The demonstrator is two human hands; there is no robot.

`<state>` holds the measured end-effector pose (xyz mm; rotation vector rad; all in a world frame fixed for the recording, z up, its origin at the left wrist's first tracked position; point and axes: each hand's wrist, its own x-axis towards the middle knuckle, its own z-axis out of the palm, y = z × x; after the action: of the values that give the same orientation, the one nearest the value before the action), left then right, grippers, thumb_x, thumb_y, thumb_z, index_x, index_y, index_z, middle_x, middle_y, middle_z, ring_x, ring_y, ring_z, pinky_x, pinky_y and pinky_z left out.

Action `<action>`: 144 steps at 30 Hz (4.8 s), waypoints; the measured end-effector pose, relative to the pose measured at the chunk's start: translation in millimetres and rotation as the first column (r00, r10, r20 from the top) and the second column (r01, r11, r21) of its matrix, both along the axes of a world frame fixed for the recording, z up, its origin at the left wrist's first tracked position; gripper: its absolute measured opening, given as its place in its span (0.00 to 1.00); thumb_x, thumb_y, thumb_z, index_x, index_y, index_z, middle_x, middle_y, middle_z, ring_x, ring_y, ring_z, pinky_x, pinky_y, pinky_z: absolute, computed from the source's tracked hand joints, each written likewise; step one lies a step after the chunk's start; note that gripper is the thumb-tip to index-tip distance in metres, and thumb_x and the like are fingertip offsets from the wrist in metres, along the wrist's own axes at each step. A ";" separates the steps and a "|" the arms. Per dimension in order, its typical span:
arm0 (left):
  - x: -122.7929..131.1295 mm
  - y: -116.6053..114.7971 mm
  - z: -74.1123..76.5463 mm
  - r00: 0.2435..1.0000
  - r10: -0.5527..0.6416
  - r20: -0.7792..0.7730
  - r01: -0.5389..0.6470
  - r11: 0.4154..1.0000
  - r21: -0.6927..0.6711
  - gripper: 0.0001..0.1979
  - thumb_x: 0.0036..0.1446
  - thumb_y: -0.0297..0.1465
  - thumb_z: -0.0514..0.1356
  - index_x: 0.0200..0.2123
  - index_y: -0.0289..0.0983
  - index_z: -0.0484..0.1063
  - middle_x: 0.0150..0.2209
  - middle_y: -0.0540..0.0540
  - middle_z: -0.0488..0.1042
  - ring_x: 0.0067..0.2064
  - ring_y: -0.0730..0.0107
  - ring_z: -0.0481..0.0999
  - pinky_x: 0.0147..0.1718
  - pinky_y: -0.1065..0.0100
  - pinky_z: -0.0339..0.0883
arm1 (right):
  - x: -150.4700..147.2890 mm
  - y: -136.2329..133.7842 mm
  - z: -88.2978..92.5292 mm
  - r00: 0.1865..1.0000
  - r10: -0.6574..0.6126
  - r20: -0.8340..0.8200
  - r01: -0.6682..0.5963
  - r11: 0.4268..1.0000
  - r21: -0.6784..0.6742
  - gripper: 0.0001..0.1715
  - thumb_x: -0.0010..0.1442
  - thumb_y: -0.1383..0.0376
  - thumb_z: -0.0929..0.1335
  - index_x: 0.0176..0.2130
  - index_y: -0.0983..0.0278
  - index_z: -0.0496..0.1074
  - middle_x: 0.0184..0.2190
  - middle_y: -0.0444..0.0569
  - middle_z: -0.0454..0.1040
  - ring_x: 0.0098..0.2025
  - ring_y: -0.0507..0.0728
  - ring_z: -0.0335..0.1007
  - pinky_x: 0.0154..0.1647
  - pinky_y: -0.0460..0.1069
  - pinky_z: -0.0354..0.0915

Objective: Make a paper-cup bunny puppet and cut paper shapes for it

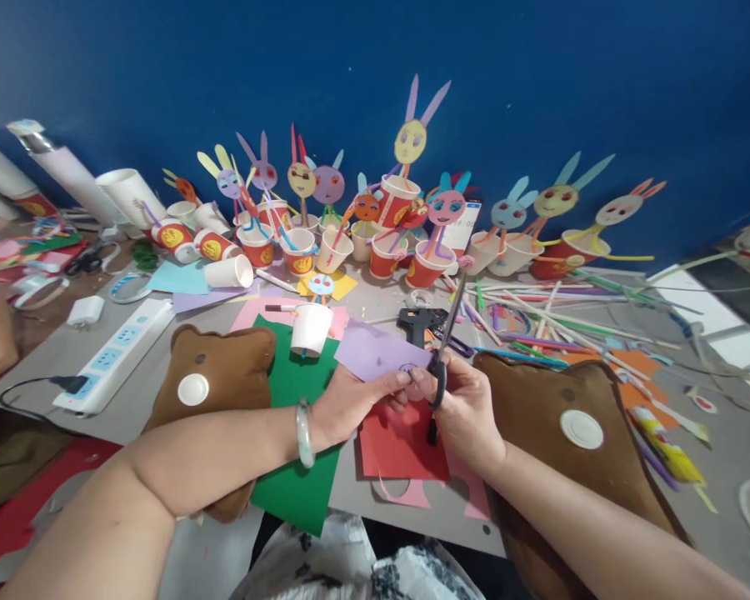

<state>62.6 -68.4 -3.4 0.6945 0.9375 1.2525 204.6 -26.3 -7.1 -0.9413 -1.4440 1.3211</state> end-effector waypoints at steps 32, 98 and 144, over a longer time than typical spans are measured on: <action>-8.5 8.5 -7.6 0.999 -0.037 -0.026 0.036 0.998 -0.045 0.15 0.50 0.40 0.67 0.30 0.33 0.74 0.23 0.48 0.72 0.25 0.71 0.73 0.24 0.70 0.69 | -1.2 5.6 -8.5 0.998 -0.004 0.064 0.005 1.000 -0.015 0.22 0.52 0.57 0.75 0.20 0.63 0.63 0.21 0.41 0.63 0.24 0.49 0.57 0.25 0.46 0.58; -27.8 15.1 -1.5 0.972 0.170 -0.163 -0.161 0.985 0.067 0.18 0.52 0.42 0.67 0.24 0.32 0.73 0.23 0.47 0.72 0.26 0.73 0.72 0.31 0.68 0.68 | 0.7 5.0 -12.8 0.845 0.415 0.338 -0.454 0.890 0.041 0.36 0.53 0.33 0.65 0.25 0.63 0.63 0.23 0.44 0.63 0.26 0.52 0.56 0.28 0.48 0.56; -35.7 18.6 8.7 0.956 0.166 -0.244 -0.144 0.984 0.105 0.13 0.51 0.36 0.64 0.22 0.33 0.71 0.20 0.48 0.72 0.24 0.74 0.71 0.28 0.69 0.68 | 5.0 8.0 -0.1 0.818 0.494 0.296 -0.489 0.867 -0.093 0.36 0.50 0.33 0.67 0.24 0.62 0.61 0.21 0.42 0.61 0.23 0.50 0.55 0.24 0.47 0.57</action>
<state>26.9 -49.8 5.3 0.8766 1.1696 1.3704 209.6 -18.3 -7.2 -0.8376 -2.0266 1.6035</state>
